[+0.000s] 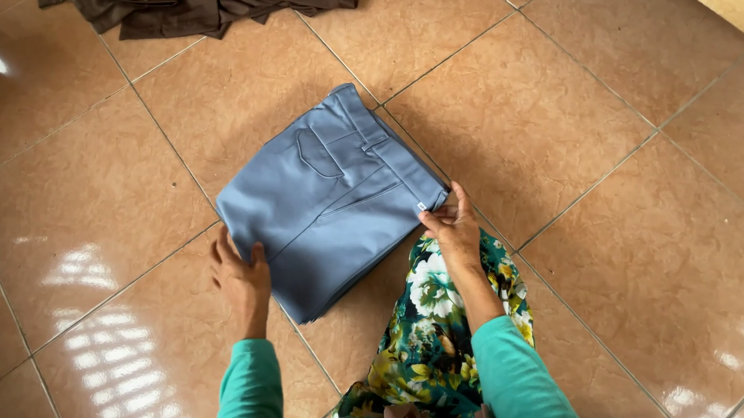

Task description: Folding grey trousers into a neat rectangular shape on the floor and stacking them.

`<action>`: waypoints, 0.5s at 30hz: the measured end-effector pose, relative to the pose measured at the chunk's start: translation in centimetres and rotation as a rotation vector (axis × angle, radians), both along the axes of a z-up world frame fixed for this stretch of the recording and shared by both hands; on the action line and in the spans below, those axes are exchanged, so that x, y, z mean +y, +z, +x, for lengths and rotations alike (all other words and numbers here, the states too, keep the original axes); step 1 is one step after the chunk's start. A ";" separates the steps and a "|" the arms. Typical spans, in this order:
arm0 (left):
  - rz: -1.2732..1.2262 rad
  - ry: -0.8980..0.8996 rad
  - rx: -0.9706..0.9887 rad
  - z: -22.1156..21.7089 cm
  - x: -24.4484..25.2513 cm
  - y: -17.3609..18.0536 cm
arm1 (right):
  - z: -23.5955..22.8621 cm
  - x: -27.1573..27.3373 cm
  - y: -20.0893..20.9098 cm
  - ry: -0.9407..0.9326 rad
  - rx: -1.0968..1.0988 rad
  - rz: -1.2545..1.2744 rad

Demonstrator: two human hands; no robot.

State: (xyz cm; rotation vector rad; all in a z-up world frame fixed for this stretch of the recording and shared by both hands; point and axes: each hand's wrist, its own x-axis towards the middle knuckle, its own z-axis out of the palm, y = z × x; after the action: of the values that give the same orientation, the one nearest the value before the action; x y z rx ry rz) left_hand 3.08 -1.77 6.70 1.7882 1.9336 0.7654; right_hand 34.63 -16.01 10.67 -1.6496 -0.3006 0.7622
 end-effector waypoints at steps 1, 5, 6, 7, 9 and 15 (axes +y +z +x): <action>-0.001 -0.007 0.000 1.8 -0.2 0.6 | 0.5 -0.3 0.3 -0.007 0.000 -0.001; 0.241 -0.197 0.111 9.5 -1.6 2.8 | 1.6 -0.9 1.1 0.105 -0.847 -0.268; 0.304 -0.292 0.148 11.6 -2.0 3.2 | 1.6 -0.9 1.2 0.124 -1.317 -0.259; 0.305 -0.300 0.148 13.5 -3.0 4.0 | 1.3 -0.9 1.1 0.117 -1.315 -0.264; 0.356 -0.502 0.197 17.5 -4.9 5.7 | 1.0 -0.7 1.0 0.283 -1.618 -0.341; 0.415 -0.600 0.312 21.3 -6.2 0.3 | 0.8 -1.2 -2.1 0.394 -1.660 -0.451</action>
State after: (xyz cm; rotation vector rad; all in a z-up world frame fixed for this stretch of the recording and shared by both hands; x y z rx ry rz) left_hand 24.35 -7.96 7.05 2.6932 1.3136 0.7310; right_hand 35.40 -17.17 8.56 -2.3432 -1.7230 -0.5307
